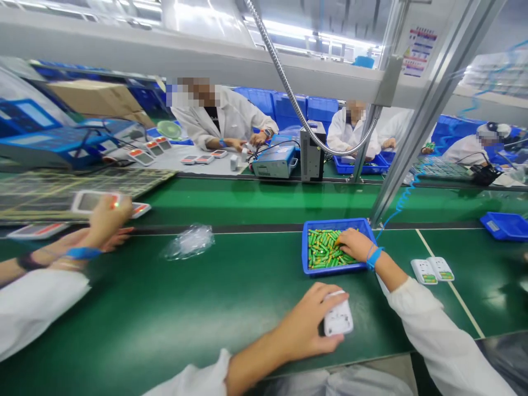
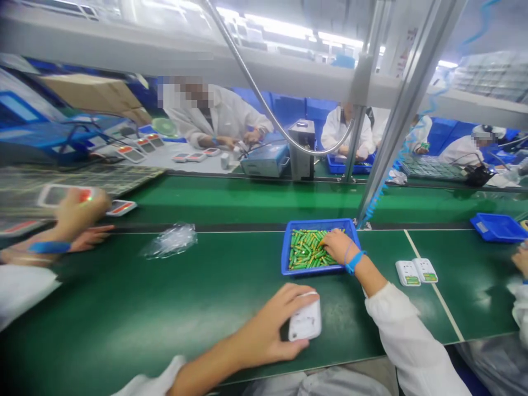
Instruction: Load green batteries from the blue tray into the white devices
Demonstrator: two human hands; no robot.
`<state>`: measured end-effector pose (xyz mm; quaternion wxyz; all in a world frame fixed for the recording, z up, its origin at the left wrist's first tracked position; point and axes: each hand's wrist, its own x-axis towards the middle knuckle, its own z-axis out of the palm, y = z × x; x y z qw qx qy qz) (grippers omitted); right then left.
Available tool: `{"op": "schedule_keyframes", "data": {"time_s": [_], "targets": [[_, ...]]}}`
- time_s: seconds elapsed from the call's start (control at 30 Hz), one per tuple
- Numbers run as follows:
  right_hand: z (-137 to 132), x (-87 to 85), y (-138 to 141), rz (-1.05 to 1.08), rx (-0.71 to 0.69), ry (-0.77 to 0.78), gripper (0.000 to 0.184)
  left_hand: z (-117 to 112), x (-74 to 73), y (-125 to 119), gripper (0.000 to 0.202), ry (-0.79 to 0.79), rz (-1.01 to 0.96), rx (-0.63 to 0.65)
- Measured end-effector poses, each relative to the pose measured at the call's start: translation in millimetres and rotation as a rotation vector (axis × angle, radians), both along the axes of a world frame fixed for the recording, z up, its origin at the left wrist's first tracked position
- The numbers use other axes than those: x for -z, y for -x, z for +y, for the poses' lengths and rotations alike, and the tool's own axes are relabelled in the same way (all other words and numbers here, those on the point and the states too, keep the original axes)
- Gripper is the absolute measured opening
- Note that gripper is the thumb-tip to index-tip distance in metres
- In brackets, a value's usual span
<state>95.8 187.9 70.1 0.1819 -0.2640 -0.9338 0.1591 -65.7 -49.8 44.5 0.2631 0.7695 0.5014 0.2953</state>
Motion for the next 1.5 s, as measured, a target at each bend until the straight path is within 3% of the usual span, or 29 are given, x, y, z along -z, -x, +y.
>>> {"op": "schedule_keyframes", "data": {"time_s": [0.07,0.17,0.27,0.33,0.43,0.53,0.67,0.77,1.07,1.3,1.5], "targets": [[5,0.9,11,-0.053,-0.024,0.014,0.036,12,18.2,-25,0.083,-0.003,0.024,0.004],[9,-1.1,12,-0.129,-0.028,0.041,0.011,28,46.8,-45,0.088,-0.003,0.088,-0.054],[3,-11.8,-12,-0.134,0.025,0.067,0.007,30,65.7,-53,0.103,-0.001,0.119,-0.045],[-13,-18.7,-42,-0.013,0.103,0.118,0.011,27,70.2,-53,0.102,-0.008,0.109,-0.006],[-56,-15.0,-90,0.240,0.265,0.251,0.025,26,68.4,-50,0.080,-0.015,0.079,0.022],[-107,12.0,-123,0.370,0.426,0.402,0.029,32,62.8,-51,0.063,0.013,0.049,0.000],[-153,55.8,-136,0.435,0.615,0.546,0.028,42,58.3,-56,0.059,0.057,0.092,-0.027],[-166,69.3,-133,0.410,0.686,0.515,0.027,44,59.5,-58,0.059,0.054,0.132,-0.039],[-163,58.5,-123,0.310,0.621,0.393,0.017,44,57.6,-60,0.064,0.059,0.165,-0.052],[-165,54.4,-122,0.134,0.496,0.161,0.018,42,51.5,-62,0.060,0.077,0.215,-0.074],[-185,55.7,-121,0.001,0.412,-0.022,0.027,40,48.3,-64,0.057,0.088,0.265,-0.071]]}}
